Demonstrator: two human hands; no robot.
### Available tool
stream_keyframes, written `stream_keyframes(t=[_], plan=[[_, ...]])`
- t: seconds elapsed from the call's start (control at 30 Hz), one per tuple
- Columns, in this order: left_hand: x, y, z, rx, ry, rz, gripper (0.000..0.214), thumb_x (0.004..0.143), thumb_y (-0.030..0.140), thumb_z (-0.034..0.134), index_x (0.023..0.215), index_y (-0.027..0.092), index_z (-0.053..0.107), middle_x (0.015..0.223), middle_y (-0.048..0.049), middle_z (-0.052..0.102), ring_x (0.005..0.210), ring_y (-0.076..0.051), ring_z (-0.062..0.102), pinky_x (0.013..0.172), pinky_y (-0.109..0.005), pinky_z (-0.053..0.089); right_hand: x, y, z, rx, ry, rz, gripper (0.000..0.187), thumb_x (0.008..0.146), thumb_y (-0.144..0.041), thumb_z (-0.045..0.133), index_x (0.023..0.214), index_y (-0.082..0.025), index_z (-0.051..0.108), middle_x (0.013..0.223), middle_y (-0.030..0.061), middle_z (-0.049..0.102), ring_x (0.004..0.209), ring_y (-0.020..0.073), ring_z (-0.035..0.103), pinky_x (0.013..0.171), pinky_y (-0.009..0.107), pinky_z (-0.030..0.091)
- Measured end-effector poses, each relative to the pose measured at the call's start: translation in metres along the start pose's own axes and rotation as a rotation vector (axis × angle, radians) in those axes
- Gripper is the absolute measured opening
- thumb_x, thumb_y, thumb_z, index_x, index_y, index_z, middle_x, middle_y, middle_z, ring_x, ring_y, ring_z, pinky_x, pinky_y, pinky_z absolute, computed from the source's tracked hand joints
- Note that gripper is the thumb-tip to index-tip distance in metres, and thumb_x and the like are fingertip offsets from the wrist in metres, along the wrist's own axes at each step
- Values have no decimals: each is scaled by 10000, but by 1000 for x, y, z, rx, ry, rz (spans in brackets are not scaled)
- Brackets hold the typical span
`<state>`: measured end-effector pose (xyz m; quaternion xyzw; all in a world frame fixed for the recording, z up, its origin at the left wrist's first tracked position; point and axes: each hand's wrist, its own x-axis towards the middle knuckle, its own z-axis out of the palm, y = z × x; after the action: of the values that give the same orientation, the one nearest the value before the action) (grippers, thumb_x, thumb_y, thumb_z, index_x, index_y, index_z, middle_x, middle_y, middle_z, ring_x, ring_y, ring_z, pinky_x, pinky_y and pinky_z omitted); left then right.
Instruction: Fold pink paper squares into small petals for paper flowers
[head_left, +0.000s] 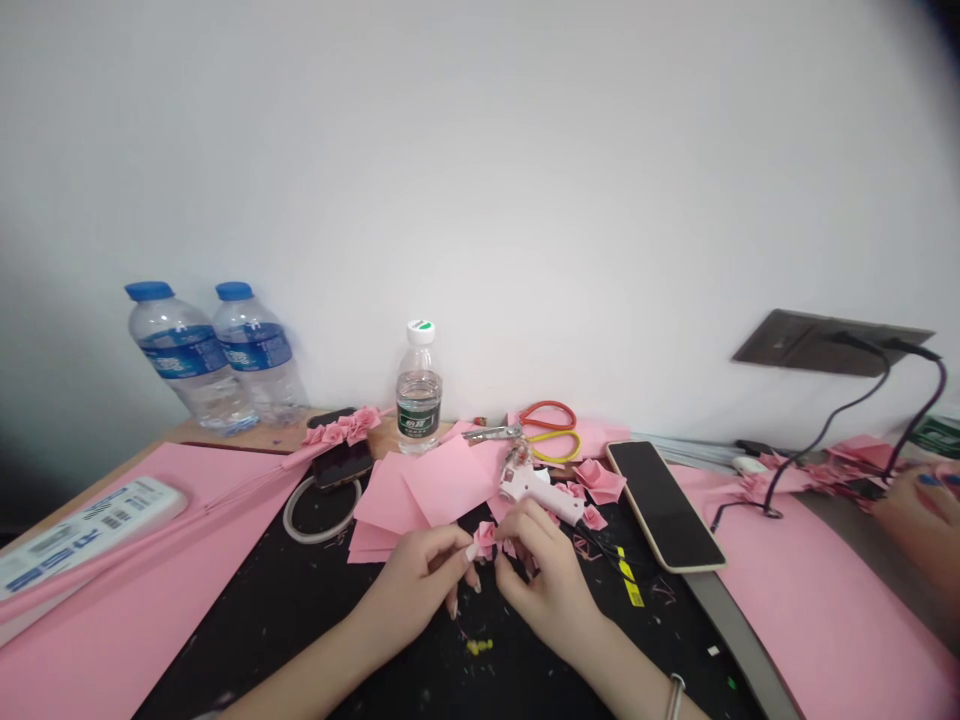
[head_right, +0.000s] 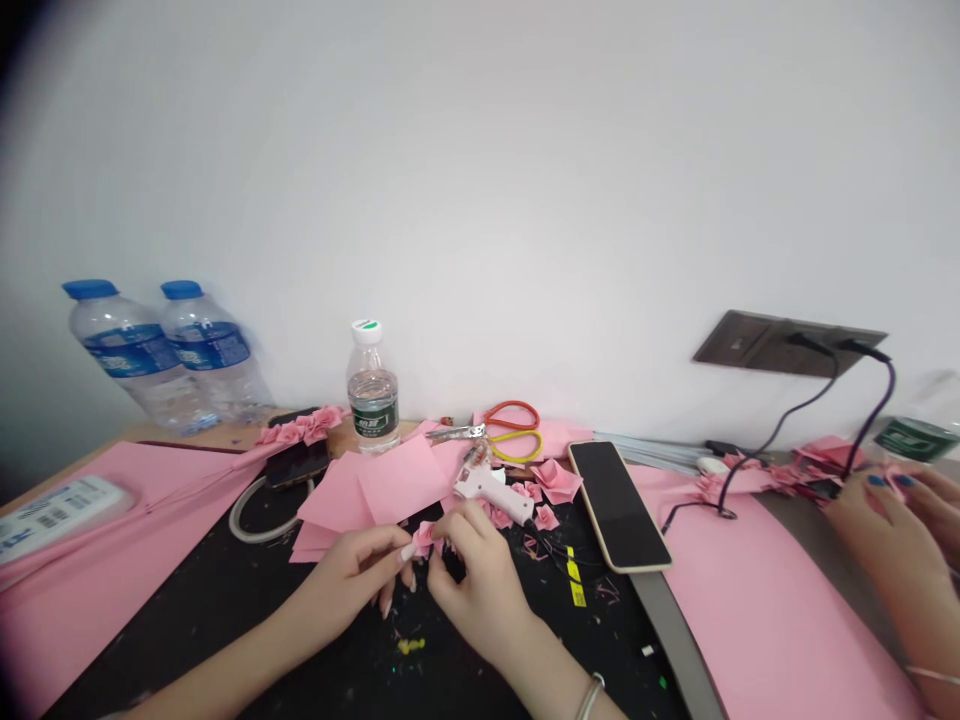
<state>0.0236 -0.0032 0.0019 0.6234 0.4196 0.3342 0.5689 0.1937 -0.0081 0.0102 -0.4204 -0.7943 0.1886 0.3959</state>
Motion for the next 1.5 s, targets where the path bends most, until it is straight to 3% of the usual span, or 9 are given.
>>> stream_keyframes(t=[0.17, 0.47, 1.2, 1.5], plan=[[1, 0, 0, -16, 11, -3, 266, 849, 353, 440, 704, 147, 529, 633, 21, 568, 417, -64, 463, 441, -180, 355, 0, -2, -1, -7, -9, 18, 213, 730, -5, 454, 839, -181, 502, 787, 20, 487, 719, 160, 473, 602, 255, 376], [0, -5, -2, -48, 52, -1, 262, 849, 374, 435, 678, 178, 459, 449, 93, 368, 390, -77, 369, 426, -183, 301, -1, -6, -3, 32, -75, 6, 284, 710, 5, 444, 901, -194, 511, 847, 36, 503, 774, 182, 485, 650, 282, 392], [-2, -2, -2, 30, -33, -4, 217, 836, 309, 437, 667, 178, 474, 481, 86, 371, 406, -81, 377, 421, -188, 283, 0, -9, -3, 98, -196, -52, 301, 619, 41, 427, 802, -193, 473, 823, 12, 455, 748, 147, 486, 651, 252, 406], [-2, -2, -2, 31, -18, 3, 254, 842, 356, 438, 676, 170, 486, 490, 86, 365, 402, -72, 369, 416, -183, 282, 0, -9, -3, 79, -168, -33, 279, 652, 22, 431, 828, -192, 462, 816, 14, 466, 742, 155, 479, 645, 261, 390]])
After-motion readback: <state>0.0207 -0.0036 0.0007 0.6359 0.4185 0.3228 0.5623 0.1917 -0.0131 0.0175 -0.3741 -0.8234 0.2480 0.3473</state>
